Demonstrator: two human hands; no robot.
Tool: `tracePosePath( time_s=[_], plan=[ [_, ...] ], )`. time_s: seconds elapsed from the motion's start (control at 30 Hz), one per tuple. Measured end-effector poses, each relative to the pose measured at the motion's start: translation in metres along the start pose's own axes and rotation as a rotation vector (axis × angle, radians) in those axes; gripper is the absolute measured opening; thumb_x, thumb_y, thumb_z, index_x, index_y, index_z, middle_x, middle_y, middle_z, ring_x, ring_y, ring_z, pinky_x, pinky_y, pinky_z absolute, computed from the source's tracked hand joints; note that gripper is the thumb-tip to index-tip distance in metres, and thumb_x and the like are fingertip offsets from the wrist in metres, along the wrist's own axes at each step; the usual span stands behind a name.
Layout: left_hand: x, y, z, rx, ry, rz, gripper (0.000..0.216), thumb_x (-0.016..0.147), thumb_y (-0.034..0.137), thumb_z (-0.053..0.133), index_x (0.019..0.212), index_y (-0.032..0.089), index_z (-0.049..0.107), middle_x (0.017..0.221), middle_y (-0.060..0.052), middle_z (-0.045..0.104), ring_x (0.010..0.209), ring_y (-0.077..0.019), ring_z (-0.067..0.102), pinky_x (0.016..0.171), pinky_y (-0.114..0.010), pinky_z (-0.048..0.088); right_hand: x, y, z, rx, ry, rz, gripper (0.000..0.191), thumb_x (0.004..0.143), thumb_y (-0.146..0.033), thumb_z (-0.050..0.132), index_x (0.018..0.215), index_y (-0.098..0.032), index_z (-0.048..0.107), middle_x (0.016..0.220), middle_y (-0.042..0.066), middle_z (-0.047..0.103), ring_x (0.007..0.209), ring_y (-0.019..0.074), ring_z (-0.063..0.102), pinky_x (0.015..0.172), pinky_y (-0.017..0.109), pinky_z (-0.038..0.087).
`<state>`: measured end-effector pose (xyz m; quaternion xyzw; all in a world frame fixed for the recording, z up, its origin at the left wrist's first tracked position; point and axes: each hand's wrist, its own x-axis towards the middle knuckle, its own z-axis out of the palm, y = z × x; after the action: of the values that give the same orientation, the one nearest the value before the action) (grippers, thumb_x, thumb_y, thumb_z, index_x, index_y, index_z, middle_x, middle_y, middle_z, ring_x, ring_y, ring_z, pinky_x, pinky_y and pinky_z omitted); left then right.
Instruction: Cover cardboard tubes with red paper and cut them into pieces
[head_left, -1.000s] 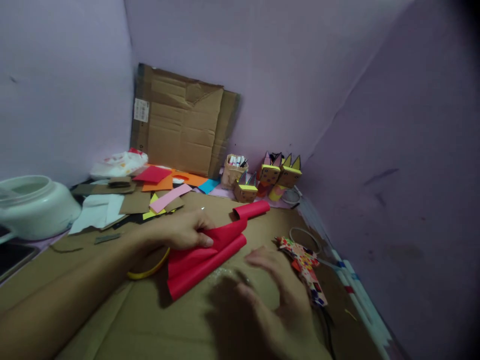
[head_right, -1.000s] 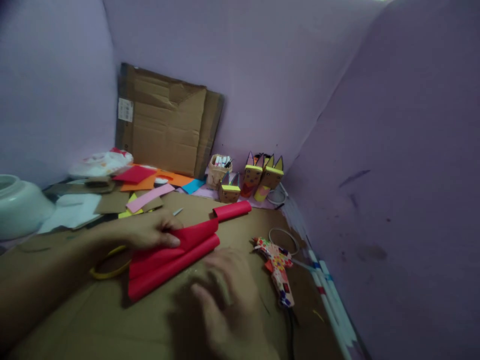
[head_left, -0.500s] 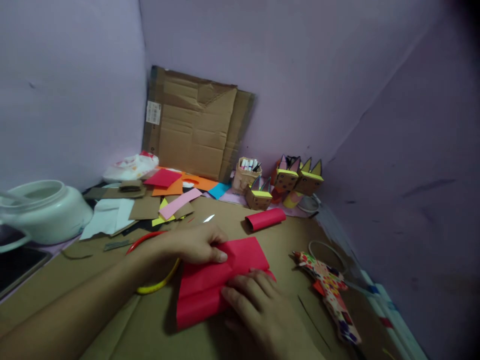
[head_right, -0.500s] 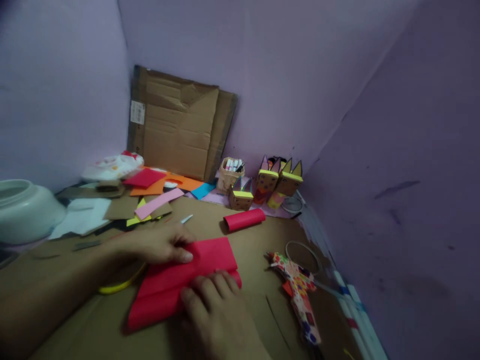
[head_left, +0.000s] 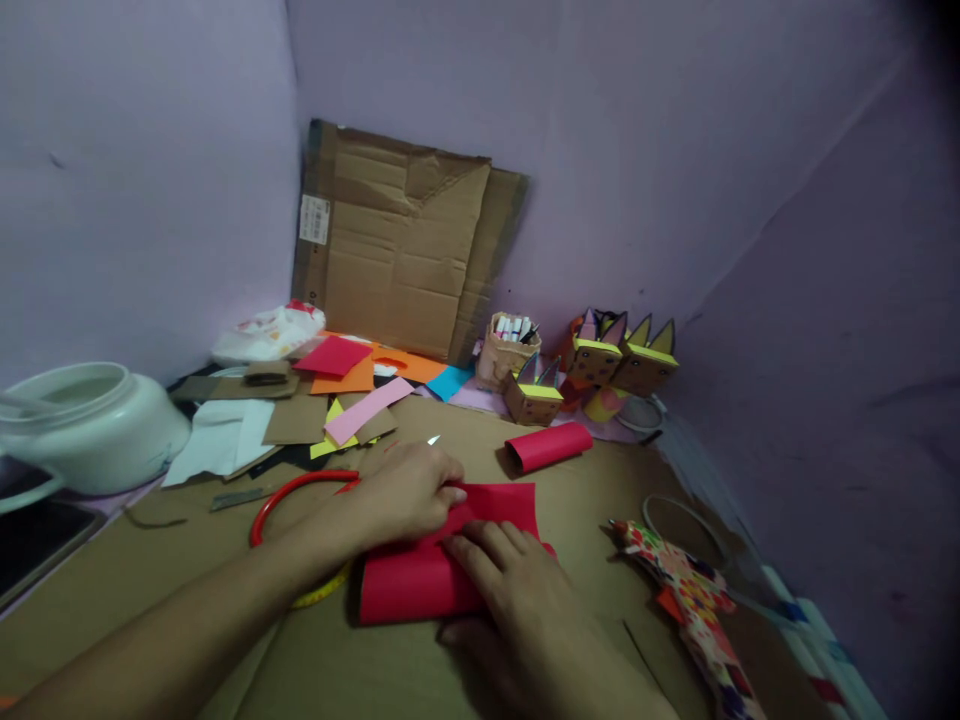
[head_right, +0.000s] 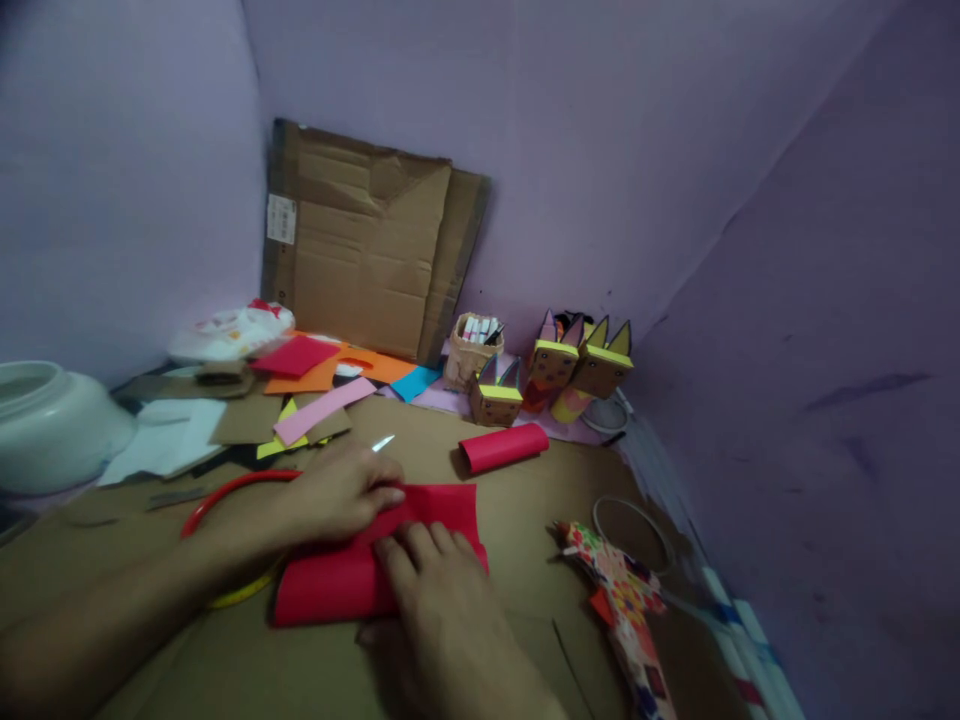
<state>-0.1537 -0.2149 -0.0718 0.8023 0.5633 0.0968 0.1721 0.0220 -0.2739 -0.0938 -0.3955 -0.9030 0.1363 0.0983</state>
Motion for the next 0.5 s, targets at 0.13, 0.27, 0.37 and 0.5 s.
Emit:
tracePosePath(
  time_s=[0.13, 0.27, 0.37, 0.5],
  plan=[
    [0.003, -0.001, 0.004, -0.001, 0.008, -0.01, 0.025, 0.079, 0.035, 0.049, 0.062, 0.023, 0.064, 0.054, -0.001, 0.057, 0.055, -0.0156, 0.042, 0.053, -0.028, 0.023, 0.003, -0.002, -0.001, 0.108, 0.0, 0.093, 0.048, 0.077, -0.048, 0.069, 0.115, -0.02, 0.059, 0.113, 0.01, 0.059, 0.098, 0.0302, 0.055, 0.082, 0.049, 0.048],
    [0.004, -0.001, 0.006, -0.031, -0.02, -0.013, 0.024, 0.078, 0.031, 0.051, 0.06, 0.022, 0.065, 0.052, 0.0, 0.058, 0.051, -0.0139, 0.04, 0.052, -0.028, 0.023, 0.003, -0.003, -0.006, 0.153, -0.017, 0.092, 0.045, 0.08, -0.047, 0.065, 0.115, -0.019, 0.059, 0.112, 0.01, 0.059, 0.099, 0.0296, 0.053, 0.083, 0.047, 0.047],
    [0.005, -0.001, 0.009, -0.055, -0.031, 0.003, 0.024, 0.077, 0.03, 0.052, 0.058, 0.021, 0.065, 0.053, 0.0, 0.058, 0.051, -0.0133, 0.039, 0.052, -0.028, 0.024, 0.003, -0.002, -0.008, 0.16, -0.054, 0.08, 0.049, 0.077, -0.043, 0.07, 0.117, -0.018, 0.059, 0.113, 0.01, 0.06, 0.101, 0.0297, 0.053, 0.083, 0.045, 0.047],
    [0.007, -0.003, 0.014, -0.069, -0.024, 0.005, 0.025, 0.075, 0.03, 0.053, 0.054, 0.02, 0.062, 0.049, 0.0, 0.055, 0.049, -0.0128, 0.034, 0.052, -0.029, 0.023, 0.004, 0.001, -0.009, 0.175, -0.077, 0.04, 0.05, 0.08, -0.044, 0.068, 0.121, -0.017, 0.058, 0.114, 0.01, 0.061, 0.101, 0.0289, 0.053, 0.084, 0.044, 0.048]
  ],
)
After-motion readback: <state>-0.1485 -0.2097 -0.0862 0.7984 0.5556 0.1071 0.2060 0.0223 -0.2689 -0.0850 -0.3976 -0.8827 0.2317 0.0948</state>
